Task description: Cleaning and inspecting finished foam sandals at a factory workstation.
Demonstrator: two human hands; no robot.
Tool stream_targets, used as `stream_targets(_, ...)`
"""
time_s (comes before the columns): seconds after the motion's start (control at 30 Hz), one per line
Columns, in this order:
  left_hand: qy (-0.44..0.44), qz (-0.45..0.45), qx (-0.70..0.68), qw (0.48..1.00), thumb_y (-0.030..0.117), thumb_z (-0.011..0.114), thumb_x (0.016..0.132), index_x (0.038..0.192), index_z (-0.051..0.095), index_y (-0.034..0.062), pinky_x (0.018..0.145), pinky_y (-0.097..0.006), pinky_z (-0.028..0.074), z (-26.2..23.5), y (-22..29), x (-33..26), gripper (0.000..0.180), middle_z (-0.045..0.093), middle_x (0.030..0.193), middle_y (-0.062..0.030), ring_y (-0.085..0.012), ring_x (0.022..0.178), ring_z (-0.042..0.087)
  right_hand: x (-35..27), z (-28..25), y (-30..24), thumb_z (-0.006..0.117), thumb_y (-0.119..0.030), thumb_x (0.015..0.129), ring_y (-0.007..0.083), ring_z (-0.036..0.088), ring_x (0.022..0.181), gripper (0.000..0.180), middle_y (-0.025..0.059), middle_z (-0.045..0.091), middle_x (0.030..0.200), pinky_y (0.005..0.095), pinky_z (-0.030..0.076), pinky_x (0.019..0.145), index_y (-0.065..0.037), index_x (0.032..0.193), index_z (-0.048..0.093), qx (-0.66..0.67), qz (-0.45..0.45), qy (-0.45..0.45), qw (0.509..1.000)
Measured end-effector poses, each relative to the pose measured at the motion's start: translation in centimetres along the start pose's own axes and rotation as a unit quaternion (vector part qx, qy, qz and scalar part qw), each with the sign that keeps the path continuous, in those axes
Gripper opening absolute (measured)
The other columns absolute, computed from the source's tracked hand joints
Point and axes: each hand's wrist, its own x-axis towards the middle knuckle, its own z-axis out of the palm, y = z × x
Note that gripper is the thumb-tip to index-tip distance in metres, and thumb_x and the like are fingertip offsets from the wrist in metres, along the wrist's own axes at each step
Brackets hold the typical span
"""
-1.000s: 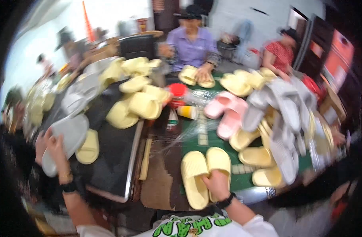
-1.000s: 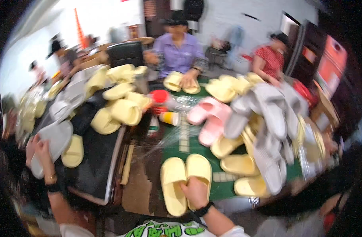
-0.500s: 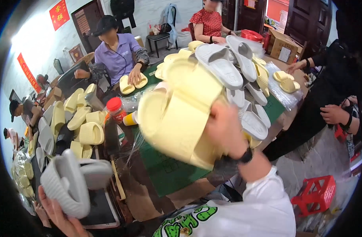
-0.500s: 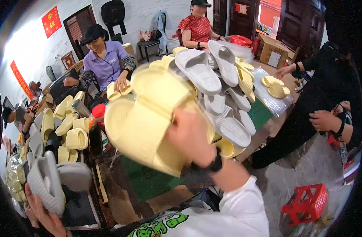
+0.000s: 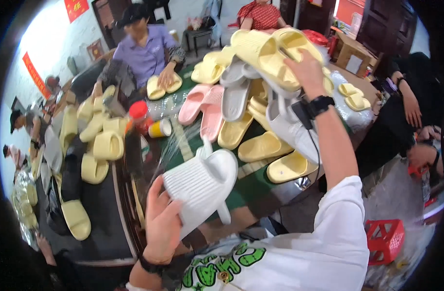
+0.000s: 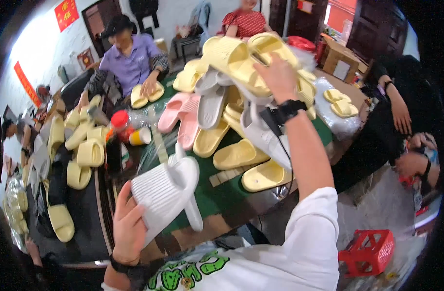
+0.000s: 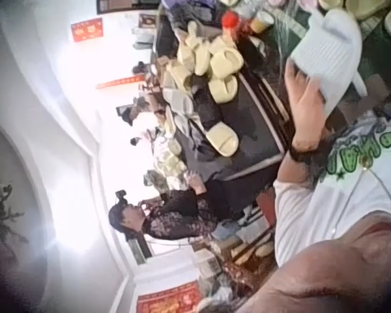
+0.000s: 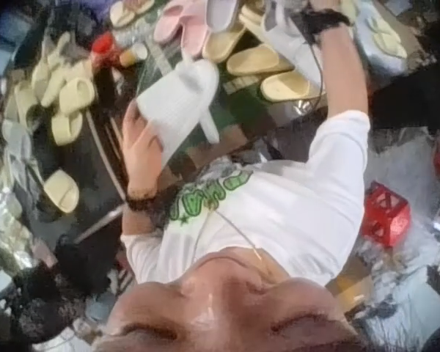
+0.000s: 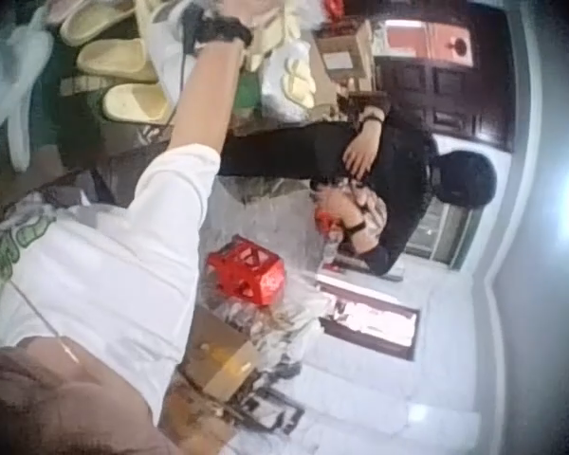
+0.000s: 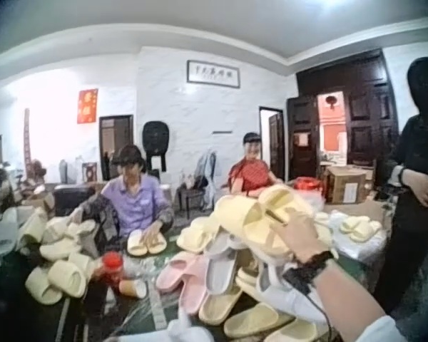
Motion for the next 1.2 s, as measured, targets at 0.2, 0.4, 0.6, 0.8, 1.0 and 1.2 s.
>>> stream_targets(0.2,-0.045,-0.068,0.109,0.991,-0.004,0.059,0.085,0.151,0.017,0.0051,0.085,-0.030,0.050,-1.2,-5.5,1.5,0.079,0.049,0.131,-0.0178,-0.0195,0.106,0.059,-11.8,-2.2,-1.6,0.079,-0.034,0.077,0.0119,0.051,0.052,0.051,0.0028,0.057,0.061,0.0300,0.040,0.050,0.000,0.113,0.064,0.227,-0.081,-0.108,0.965)
stream_targets(0.4,0.043,0.067,0.419,0.904,0.003,0.068,0.081,0.128,0.051,0.0020,0.066,-0.026,0.050,-6.0,-7.1,3.8,0.050,0.061,0.106,-0.0099,-0.0145,0.082,0.060,-28.1,-1.9,-0.5,0.077,-0.028,0.079,0.0083,0.042,0.048,0.058,-0.0006,0.045,0.052,0.0268,0.033,0.046,0.000,0.125,0.055,0.266,0.108,-0.360,0.887)
stream_targets(0.6,-0.014,-0.024,0.492,0.870,0.025,0.075,0.080,0.135,0.044,-0.0022,0.078,-0.035,0.052,-6.8,-12.1,7.2,0.069,0.057,0.117,-0.0196,-0.0235,0.092,0.061,-31.9,-1.9,0.2,0.075,-0.017,0.080,0.0084,0.042,0.048,0.055,0.0013,0.045,0.052,0.0260,0.036,0.047,0.000,0.126,0.052,0.297,0.163,-0.262,0.904)
stream_targets(0.8,-0.065,0.003,0.533,0.844,0.031,0.080,0.072,0.144,0.028,-0.0029,0.084,-0.042,0.051,-4.0,-13.6,10.6,0.094,0.055,0.118,-0.0300,-0.0378,0.097,0.062,-34.4,-5.3,-5.4,0.083,-0.032,0.070,0.0226,0.056,0.046,0.089,0.0078,0.054,0.054,0.0348,0.045,0.048,0.000,0.139,0.036,0.163,0.062,-0.329,0.928)
stream_targets(1.0,-0.061,0.075,0.519,0.849,0.010,0.064,0.077,0.142,0.028,0.0007,0.081,-0.045,0.051,-4.1,-14.9,9.6,0.075,0.059,0.107,-0.0310,-0.0425,0.095,0.062,-35.6,-5.1,-6.6,0.072,-0.025,0.073,0.0309,0.063,0.058,0.071,0.0090,0.062,0.063,0.0414,0.050,0.056,-0.002,0.135,0.045,0.087,0.073,-0.315,0.942)
stream_targets(1.2,-0.003,0.114,0.493,0.863,0.010,0.062,0.077,0.137,0.038,-0.0011,0.083,-0.044,0.049,-7.9,-7.1,3.8,0.065,0.060,0.102,-0.0263,-0.0405,0.095,0.060,-33.6,-3.2,-5.0,0.069,-0.009,0.068,0.0267,0.058,0.053,0.052,0.0071,0.057,0.061,0.0374,0.048,0.051,-0.008,0.120,0.063,0.145,-0.191,-0.207,0.949)
